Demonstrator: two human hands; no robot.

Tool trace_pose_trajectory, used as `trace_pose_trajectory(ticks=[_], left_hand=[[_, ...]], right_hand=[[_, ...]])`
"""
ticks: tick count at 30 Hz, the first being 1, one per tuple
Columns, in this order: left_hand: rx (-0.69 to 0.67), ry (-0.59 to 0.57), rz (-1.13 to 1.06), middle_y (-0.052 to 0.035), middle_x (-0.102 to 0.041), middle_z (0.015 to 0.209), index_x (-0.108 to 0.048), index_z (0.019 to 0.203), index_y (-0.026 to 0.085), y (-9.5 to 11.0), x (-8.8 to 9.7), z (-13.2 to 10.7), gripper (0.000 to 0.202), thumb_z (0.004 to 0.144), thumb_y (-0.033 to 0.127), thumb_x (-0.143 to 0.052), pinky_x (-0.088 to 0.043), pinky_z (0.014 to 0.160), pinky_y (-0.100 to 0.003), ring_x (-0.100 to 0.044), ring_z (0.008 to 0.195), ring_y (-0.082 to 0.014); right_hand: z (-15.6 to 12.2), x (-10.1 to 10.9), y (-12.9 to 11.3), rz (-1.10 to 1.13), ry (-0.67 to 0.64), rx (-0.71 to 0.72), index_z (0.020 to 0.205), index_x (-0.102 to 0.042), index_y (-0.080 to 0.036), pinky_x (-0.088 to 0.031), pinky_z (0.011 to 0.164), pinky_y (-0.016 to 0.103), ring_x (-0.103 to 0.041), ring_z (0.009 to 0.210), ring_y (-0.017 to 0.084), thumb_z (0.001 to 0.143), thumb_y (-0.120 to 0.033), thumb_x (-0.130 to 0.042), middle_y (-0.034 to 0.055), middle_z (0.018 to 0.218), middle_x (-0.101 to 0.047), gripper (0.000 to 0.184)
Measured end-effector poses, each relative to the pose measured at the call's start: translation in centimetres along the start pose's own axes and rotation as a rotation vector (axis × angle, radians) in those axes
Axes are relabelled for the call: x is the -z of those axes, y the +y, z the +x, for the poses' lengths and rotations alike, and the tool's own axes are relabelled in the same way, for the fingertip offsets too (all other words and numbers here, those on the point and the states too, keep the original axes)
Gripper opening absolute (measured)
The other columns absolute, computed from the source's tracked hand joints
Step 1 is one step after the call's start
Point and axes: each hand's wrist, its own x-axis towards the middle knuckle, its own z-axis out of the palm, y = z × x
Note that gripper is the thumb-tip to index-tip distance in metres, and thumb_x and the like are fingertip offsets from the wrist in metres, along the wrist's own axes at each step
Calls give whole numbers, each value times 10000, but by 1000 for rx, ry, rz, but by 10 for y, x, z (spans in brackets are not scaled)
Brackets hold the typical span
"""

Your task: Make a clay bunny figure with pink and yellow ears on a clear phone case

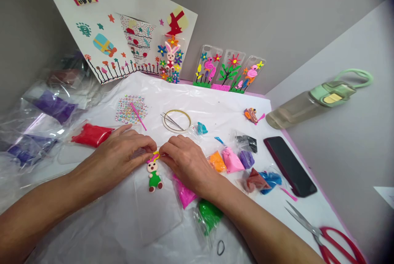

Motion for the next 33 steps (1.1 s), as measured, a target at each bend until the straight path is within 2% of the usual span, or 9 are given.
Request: trace_pose_trajectory(ticks=[6,14,19,21,24,28,33], left_hand=[[-10,-11,22,33,-779,989,-680,969,296,2,-2,2,201,985,316,-481,-284,1119,-459,-664,991,-233],[-15,-3,24,39,-759,921,-677,925,293,4,-1,1,188,972,345,-502,-305,1081,-446,-655,955,-230],[9,-13,-15,53,-769,951,-687,944,295,3,5,1,234,992,376,-474,-215,1160,-466,-671,944,-219],[37,7,-29,45,-763,963,-686,950,295,2,12,0,243,992,392,-468,-321,1090,-429,-662,961,-224],[89,46,-68,27,-747,959,-690,948,293,5,25,-5,256,979,406,-462,-460,855,-344,-649,961,-227],[137,75,-110,39,-734,950,-688,954,292,23,40,-11,243,968,405,-473,-463,761,-306,-652,889,-196],[149,6,-77,38,-713,863,-683,876,270,49,57,-26,217,957,341,-494,-440,717,-290,-633,814,-177]], right_hand=[[2,-1,-2,-32,-18,-41,942,-666,-178,-388,737,304,-560,841,193,1006,-266,-592,42,879,-666,132],[3,1,-4,-17,-45,-56,937,-677,-169,-399,751,306,-570,846,195,1001,-270,-601,51,896,-678,141],[2,9,-3,83,-4,-96,928,-693,-165,-418,754,304,-585,839,191,1014,-258,-571,46,868,-675,175],[1,18,-3,171,69,-128,923,-686,-170,-430,770,293,-596,847,182,1023,-233,-545,43,866,-677,184],[-2,34,-6,300,202,-165,897,-661,-186,-440,768,279,-606,824,166,1012,-195,-548,26,855,-680,161],[-7,59,-18,443,295,-184,839,-633,-197,-430,710,255,-594,742,139,1000,-179,-546,-3,793,-656,184],[-18,80,-41,541,265,-222,773,-601,-198,-401,665,241,-568,708,124,1011,-241,-528,-24,730,-614,252]])
